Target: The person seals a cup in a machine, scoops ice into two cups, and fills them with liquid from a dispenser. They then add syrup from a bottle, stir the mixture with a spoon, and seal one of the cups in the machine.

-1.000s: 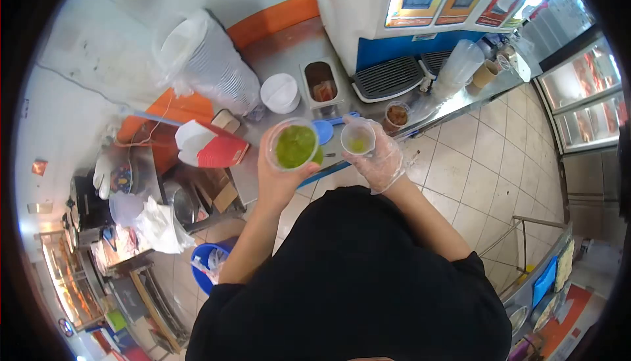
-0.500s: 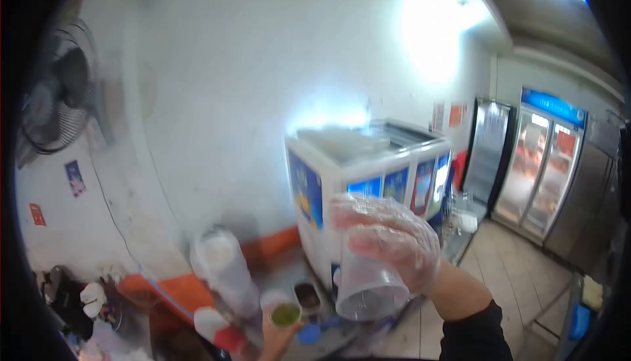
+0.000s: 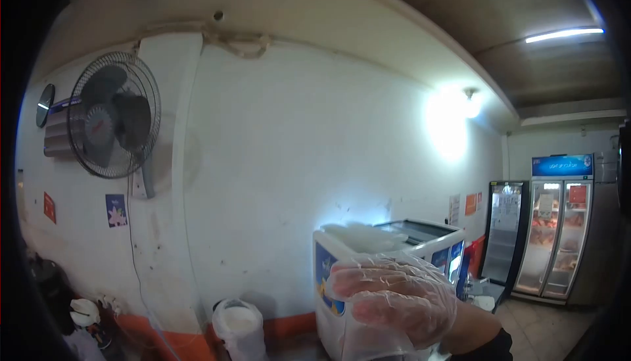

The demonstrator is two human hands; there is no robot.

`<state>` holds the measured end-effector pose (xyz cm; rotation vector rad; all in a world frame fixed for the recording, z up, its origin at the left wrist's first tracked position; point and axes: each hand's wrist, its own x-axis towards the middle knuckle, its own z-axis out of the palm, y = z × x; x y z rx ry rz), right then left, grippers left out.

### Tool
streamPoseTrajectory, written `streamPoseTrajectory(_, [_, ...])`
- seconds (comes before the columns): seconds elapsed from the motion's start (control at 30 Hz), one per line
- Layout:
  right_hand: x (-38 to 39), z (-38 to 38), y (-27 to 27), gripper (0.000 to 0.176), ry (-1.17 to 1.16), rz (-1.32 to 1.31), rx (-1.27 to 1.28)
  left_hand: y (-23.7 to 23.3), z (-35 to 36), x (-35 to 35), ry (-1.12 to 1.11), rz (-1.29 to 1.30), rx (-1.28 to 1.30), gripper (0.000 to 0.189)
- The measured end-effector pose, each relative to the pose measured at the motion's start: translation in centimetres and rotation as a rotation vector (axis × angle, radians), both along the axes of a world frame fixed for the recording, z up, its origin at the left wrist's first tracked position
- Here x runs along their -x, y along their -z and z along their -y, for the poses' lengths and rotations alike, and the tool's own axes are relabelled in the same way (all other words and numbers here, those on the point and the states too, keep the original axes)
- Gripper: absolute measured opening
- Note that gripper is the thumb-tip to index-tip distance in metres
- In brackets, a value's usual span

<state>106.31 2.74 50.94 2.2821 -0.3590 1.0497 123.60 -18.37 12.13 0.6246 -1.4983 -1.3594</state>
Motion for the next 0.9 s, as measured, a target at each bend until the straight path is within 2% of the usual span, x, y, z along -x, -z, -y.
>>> streamPoseTrajectory(0.07, [0.7, 1.0, 1.6, 0.059, -0.001, 0.039, -0.128, 1.2, -0.5, -0.6, -0.015, -0.003, -0.023, 0.085])
streamPoseTrajectory(0.13, [1.0, 1.3, 3.5, 0.059, 0.108, 0.140, -0.561, 2.7, -0.9, -1.4, -0.025, -0.025, -0.032, 0.085])
streamPoseTrajectory(0.2, [3.4, 3.9, 9.2, 0.063, 0.034, 0.243, -0.804, 4.5, -1.2, -3.0, -0.052, -0.030, -0.011, 0.084])
streamPoseTrajectory(0.27, [5.1, 5.9, 18.5, 0.061, 0.201, 0.423, -1.239, 6.2, -2.0, -5.3, -0.255, 0.214, 0.159, 0.082])
streamPoseTrajectory(0.3, [5.6, 7.2, 23.1, 0.060, 0.274, 0.503, -1.424, 5.1, -3.0, -6.0, -0.230, 0.162, -0.071, 0.080])
streamPoseTrajectory(0.33, [5.7, 8.4, 28.5, 0.057, 0.305, 0.543, -1.557, 4.8, -4.0, -7.3, -0.276, 0.227, -0.017, 0.083])
streamPoseTrajectory(0.4, [5.0, 8.4, 40.4, 0.055, 0.564, 0.694, -1.687, 3.4, -5.7, -8.7, -0.293, 0.179, -0.054, 0.087])
streamPoseTrajectory(0.43, [4.7, 8.3, 46.3, 0.055, 0.544, 0.683, -1.746, 2.7, -6.1, -9.3, -0.291, 0.169, -0.059, 0.089])
streamPoseTrajectory(0.47, [4.1, 7.3, 52.1, 0.054, 0.593, 0.715, -1.772, 2.9, -6.9, -10.1, -0.312, 0.199, -0.098, 0.089])
streamPoseTrajectory(0.53, [3.1, 7.2, 60.4, 0.053, 0.610, 0.729, -1.808, 2.5, -7.4, -11.5, -0.398, 0.208, -0.005, 0.094])
streamPoseTrajectory(0.6, [1.9, 7.0, 65.9, 0.050, 0.843, 0.860, -1.333, 2.3, -8.2, -12.6, -0.472, 0.320, 0.007, 0.096])
streamPoseTrajectory(0.67, [2.2, 7.7, 66.9, 0.054, 0.865, 1.142, -1.503, 1.8, -8.5, -12.2, -0.515, 0.389, 0.082, 0.097])
streamPoseTrajectory(0.73, [2.3, 8.8, 67.9, 0.055, 1.002, 1.037, -1.304, 1.9, -9.1, -12.1, -0.574, 0.430, 0.042, 0.100])
streamPoseTrajectory(0.77, [1.8, 9.0, 67.2, 0.055, 0.971, 1.032, -1.334, 1.8, -9.3, -11.9, -0.564, 0.443, 0.041, 0.102])
streamPoseTrajectory(0.83, [2.4, 9.5, 65.4, 0.053, 1.026, 1.145, -1.243, 1.3, -9.4, -11.3, -0.520, 0.452, 0.073, 0.104])
streamPoseTrajectory(0.9, [4.1, 10.3, 69.5, 0.051, 1.004, 1.110, -1.349, 1.2, -9.4, -10.3, -0.503, 0.417, 0.061, 0.104])
